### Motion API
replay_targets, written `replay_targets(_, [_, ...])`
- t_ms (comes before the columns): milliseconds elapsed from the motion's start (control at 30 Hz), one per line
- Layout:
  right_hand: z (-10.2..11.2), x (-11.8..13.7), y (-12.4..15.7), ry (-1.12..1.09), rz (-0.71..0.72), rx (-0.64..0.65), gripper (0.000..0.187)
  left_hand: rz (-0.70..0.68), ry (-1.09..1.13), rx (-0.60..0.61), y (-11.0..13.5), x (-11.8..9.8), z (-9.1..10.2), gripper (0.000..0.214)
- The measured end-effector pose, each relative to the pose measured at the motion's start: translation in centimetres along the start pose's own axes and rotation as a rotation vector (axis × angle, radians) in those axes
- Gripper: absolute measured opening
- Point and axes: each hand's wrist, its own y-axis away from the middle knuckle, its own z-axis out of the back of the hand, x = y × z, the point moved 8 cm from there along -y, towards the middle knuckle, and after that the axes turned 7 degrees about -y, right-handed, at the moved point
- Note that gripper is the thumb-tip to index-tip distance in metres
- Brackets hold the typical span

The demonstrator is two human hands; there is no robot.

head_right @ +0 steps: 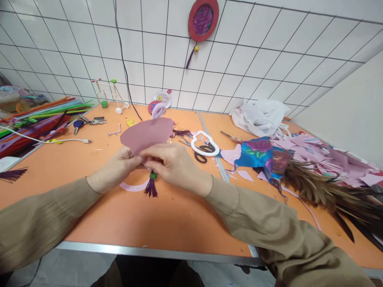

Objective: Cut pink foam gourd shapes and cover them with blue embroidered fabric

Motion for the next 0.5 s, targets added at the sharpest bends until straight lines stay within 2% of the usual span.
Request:
replay_targets(167, [-0.12,0.42,0.00,0.011,0.056,-0.004,0.021,0.022,0.023,-0.049,-0.01,0.03,0.13,0.026])
replay_targets(300, [-0.10,0.29,0.18,0.095,0.116,-0.027,0.019,0.022,0.068,-0.025,0.10,0.12,-0.15,0.032])
replay_targets(500, [-0.13,0.18,0.41,0.178,0.183,-0.050,0.019,0.034,0.074,-0.019,0.18,-0.03,-0.04,0.026])
